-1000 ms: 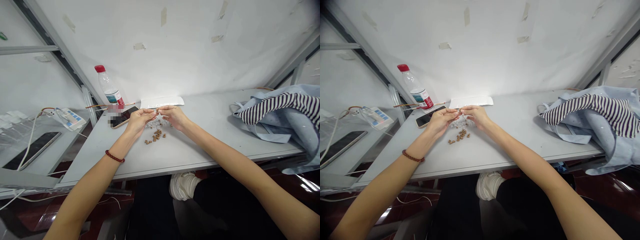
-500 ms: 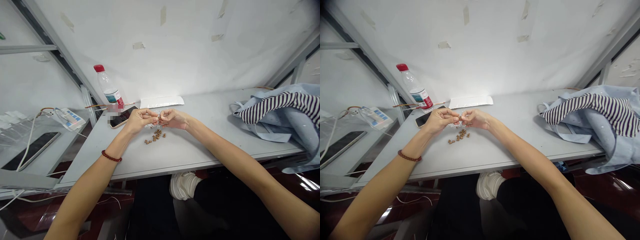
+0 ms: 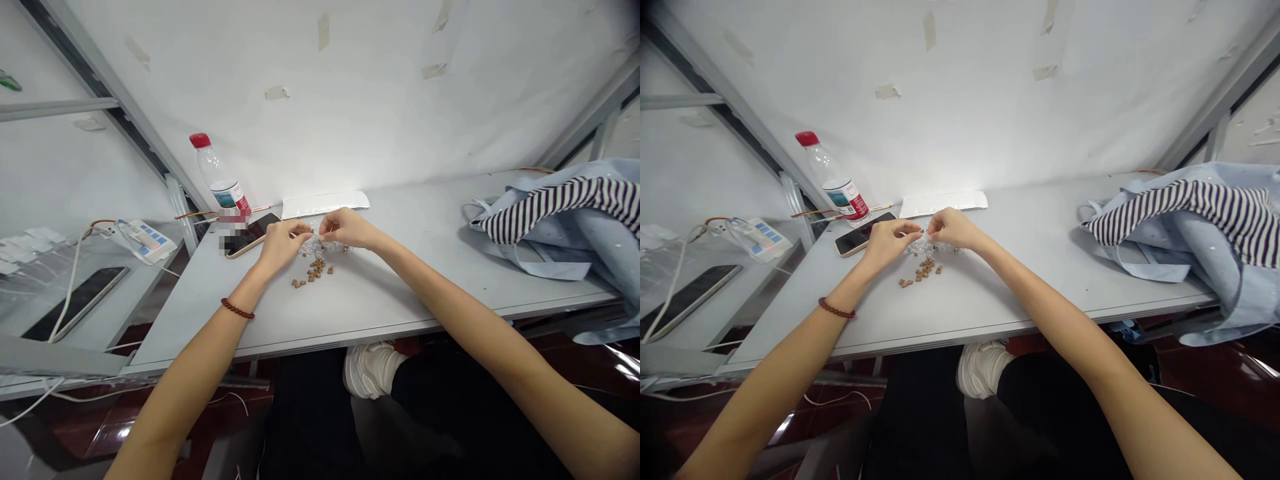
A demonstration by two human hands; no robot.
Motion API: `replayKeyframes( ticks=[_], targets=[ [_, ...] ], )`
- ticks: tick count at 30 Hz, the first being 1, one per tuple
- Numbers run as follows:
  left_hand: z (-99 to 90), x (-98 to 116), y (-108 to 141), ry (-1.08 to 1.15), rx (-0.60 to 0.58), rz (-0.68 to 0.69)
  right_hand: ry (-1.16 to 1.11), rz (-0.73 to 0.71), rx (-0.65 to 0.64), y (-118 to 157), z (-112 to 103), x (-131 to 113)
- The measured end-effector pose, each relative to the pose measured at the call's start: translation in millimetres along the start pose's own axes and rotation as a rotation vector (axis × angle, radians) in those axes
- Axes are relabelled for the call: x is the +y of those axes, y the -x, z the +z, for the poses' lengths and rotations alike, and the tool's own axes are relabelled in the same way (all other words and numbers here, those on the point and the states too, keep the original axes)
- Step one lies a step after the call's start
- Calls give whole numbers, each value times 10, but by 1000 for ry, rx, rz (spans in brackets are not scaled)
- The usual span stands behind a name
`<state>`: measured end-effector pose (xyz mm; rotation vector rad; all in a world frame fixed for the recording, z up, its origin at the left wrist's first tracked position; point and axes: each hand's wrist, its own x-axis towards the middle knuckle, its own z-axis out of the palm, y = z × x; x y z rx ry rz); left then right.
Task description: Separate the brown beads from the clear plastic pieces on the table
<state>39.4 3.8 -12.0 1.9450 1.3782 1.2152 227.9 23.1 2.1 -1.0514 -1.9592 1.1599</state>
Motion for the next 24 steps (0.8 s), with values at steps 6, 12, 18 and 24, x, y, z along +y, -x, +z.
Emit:
replayKeyframes(
  ticks=[6, 12, 18, 24],
  targets=[
    [-37, -101, -43, -67, -46, 7, 306, -41, -410, 30, -127, -65],
    [-161, -162, -71, -154, -98, -37, 387, -51, -431, 59, -53, -56],
    [-31, -207, -13, -326, -234, 87, 431, -17, -457, 96, 54, -86],
    [6, -181, -2, -298, -236, 73, 473, 1, -451, 100, 72, -102]
  ],
)
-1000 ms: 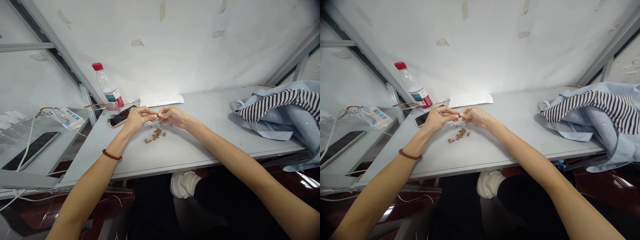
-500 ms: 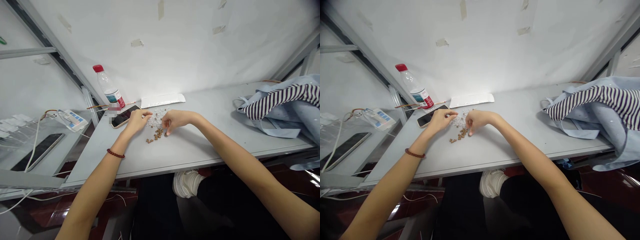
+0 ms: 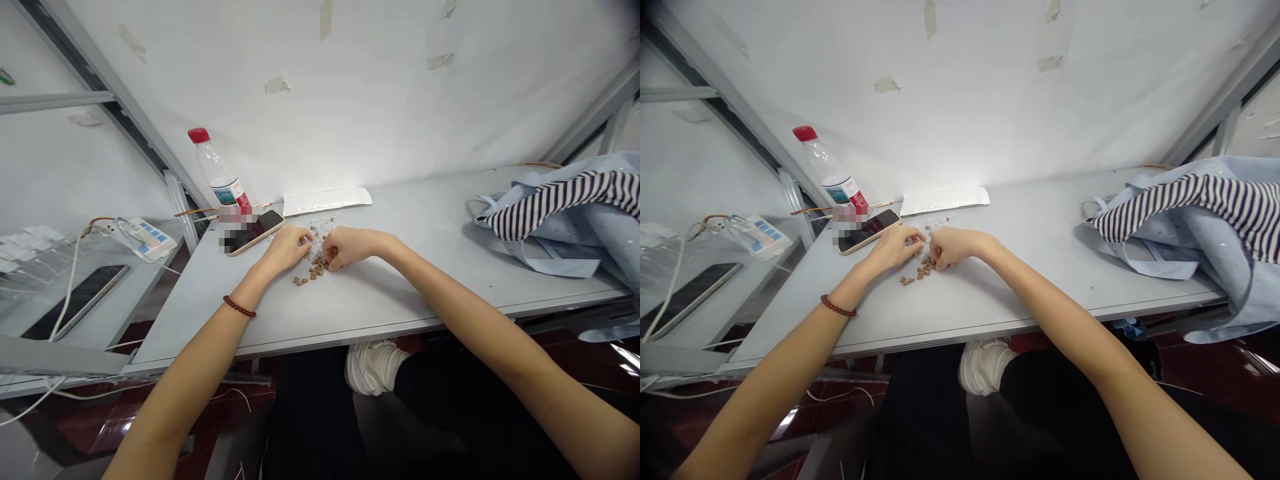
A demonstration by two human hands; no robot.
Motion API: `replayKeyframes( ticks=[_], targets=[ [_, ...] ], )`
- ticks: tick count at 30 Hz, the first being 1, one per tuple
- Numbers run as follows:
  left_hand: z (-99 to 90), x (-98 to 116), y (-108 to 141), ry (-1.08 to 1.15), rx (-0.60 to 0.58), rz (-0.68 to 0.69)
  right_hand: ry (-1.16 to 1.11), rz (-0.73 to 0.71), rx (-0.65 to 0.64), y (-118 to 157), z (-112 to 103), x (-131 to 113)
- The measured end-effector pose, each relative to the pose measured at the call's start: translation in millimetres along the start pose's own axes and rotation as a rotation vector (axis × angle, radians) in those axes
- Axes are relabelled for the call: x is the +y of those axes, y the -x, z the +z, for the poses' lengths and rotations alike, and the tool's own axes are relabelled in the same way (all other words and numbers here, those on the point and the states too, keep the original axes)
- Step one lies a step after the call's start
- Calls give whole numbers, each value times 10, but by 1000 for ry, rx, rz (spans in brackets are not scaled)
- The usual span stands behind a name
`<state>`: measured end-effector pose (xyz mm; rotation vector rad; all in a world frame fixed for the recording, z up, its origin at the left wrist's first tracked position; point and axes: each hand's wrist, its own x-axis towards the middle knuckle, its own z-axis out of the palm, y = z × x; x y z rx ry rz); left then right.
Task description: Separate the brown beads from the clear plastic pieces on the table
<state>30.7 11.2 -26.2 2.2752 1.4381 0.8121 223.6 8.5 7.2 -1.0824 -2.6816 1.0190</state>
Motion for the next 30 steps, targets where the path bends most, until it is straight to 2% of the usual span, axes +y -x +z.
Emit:
replayKeyframes(
  ticks=[4, 7, 11, 14, 18, 23, 30],
  targets=[
    [-75, 61, -8, 143, 95, -83, -25, -17, 22, 10, -16, 30],
    [-142, 139, -2, 472, 118, -197, -160, -63, 64, 36, -67, 38],
    [-197, 243, 12, 937, 84, -338, -408, -128, 261, 53, -133, 49],
    [-205, 276, 8, 1125, 83, -413, -596, -182, 424, 20, -138, 91],
    [-197, 289, 2, 1195, 87, -480, -770, -189, 528, -43, -108, 155],
    [-178, 336, 9, 1208, 100, -494, -850, -187, 512, -59, -87, 162],
    [-163, 393, 21, 1196, 142, -500, -847, -177, 510, -47, -68, 132]
  ],
)
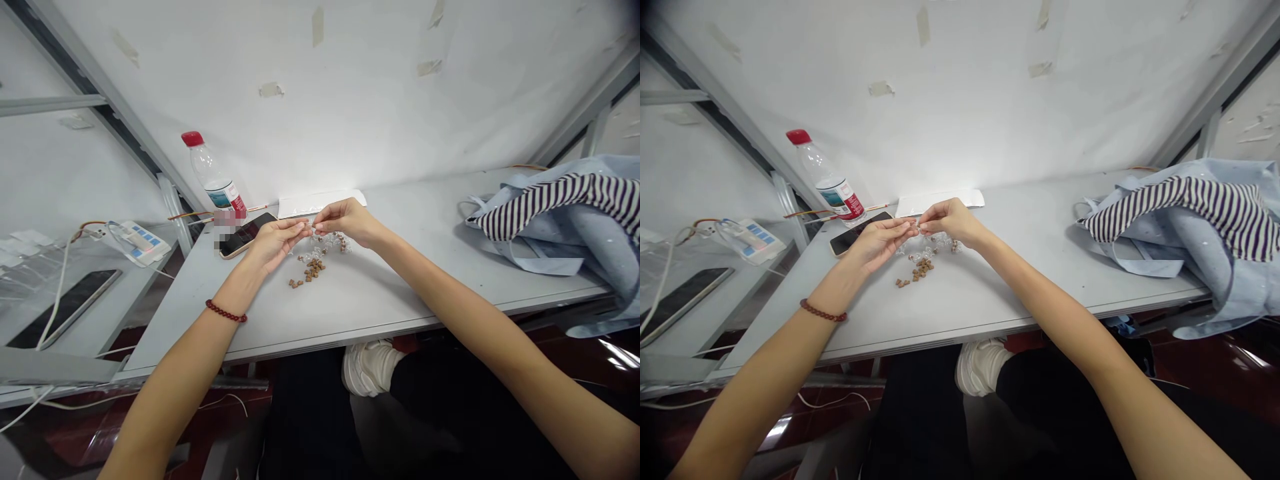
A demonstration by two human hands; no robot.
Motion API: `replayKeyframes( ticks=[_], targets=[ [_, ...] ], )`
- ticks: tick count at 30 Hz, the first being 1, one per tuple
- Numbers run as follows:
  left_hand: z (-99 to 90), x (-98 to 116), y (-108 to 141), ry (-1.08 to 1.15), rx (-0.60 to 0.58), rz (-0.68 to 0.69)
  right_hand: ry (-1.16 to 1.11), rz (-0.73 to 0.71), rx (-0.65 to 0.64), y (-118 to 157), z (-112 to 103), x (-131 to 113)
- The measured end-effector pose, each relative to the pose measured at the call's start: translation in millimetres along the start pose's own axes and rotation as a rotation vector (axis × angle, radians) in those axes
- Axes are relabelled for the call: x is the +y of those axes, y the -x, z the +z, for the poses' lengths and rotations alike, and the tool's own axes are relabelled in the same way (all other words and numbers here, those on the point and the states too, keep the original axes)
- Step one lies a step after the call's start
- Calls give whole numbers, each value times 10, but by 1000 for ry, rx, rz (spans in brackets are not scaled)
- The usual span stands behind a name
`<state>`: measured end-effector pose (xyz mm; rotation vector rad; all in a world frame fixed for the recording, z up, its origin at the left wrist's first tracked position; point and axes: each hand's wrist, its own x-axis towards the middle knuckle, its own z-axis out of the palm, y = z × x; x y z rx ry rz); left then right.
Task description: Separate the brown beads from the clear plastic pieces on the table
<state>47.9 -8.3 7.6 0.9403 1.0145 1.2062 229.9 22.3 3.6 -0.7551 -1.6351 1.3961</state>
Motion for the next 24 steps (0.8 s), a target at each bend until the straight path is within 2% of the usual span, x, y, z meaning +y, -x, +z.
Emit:
replayKeyframes(
  ticks=[12, 17, 21, 24],
  targets=[
    [-9, -56, 8, -19, 24, -13, 58, -27, 61, -3, 121, 134],
    [50, -110, 61, -16, -29, -24, -3, -87, 37, -10, 72, 154],
    [148, -225, 77, -7, -67, -38, -8, -64, -22, -19, 31, 205],
    [157, -272, 37, -7, -26, -49, 54, -16, 78, -29, 85, 234]
  ],
)
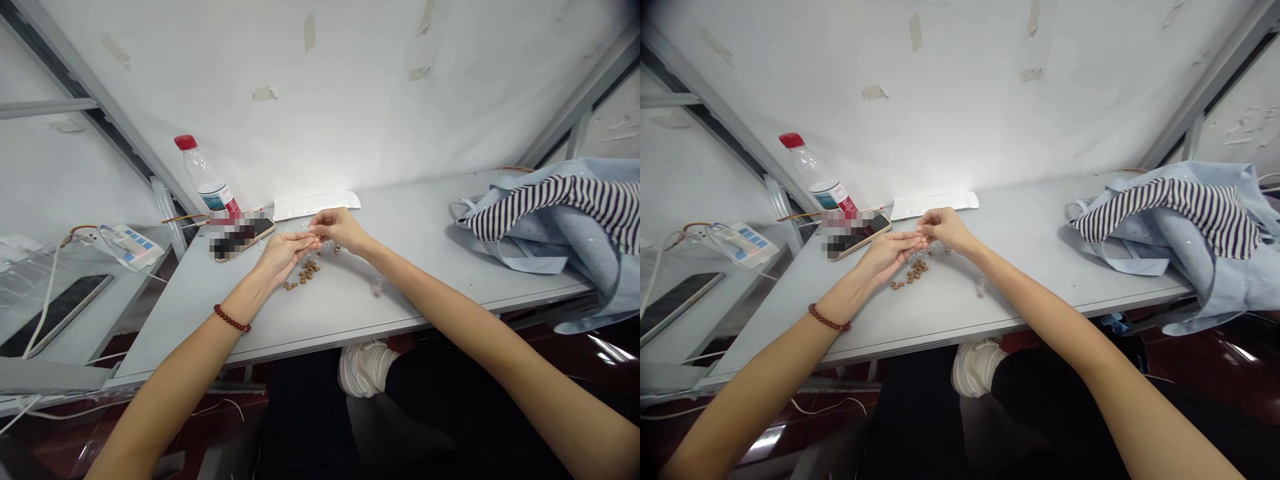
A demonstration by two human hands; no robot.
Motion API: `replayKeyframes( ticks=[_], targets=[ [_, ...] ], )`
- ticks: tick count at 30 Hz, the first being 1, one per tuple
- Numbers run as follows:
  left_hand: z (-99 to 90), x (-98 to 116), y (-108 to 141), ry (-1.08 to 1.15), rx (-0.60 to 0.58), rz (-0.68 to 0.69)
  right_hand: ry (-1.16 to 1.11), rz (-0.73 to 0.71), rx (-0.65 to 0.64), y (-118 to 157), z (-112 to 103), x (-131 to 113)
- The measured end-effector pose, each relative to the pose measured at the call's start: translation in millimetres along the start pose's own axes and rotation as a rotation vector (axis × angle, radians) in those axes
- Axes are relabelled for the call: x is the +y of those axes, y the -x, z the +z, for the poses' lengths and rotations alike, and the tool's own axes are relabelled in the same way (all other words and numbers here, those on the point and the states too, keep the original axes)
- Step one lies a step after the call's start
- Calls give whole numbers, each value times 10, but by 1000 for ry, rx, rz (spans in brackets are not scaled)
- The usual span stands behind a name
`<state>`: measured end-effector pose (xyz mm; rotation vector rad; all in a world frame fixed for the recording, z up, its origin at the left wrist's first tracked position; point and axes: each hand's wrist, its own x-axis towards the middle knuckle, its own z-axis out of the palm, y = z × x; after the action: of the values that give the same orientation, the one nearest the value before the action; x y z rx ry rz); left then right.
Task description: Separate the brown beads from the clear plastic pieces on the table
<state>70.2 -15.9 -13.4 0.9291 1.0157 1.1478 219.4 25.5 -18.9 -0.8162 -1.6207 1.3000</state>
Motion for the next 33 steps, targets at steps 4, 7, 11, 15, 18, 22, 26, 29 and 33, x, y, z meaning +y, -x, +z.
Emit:
replayKeyframes(
  ticks=[4, 7, 11, 15, 18, 22, 26, 29, 33],
  targets=[
    [-75, 25, -55, -28, 75, 16, 246, -53, 209, -33, 13, -58],
    [-109, 74, -41, -119, 105, 102, 322, -129, 355, -72, -122, -111],
    [-68, 97, 8, -283, 85, 159, 403, -91, 430, -103, -307, -72],
    [-51, 103, 0, -365, 52, 212, 418, -73, 407, -111, -347, 7],
    [-12, 197, 110, -474, -75, 254, 428, -84, 404, -103, -347, 20],
    [230, 130, 624, -696, -702, 106, 463, -64, 360, -93, -358, 21],
    [464, -836, 1274, -1040, -1386, 66, 492, -58, 292, -96, -334, 51],
    [511, -1884, 1551, -1541, -1455, -56, 521, -71, 262, -86, -295, 67],
    [514, -2805, 1645, -1680, -1545, -173, 559, -98, 240, -73, -281, 67]
  ],
)
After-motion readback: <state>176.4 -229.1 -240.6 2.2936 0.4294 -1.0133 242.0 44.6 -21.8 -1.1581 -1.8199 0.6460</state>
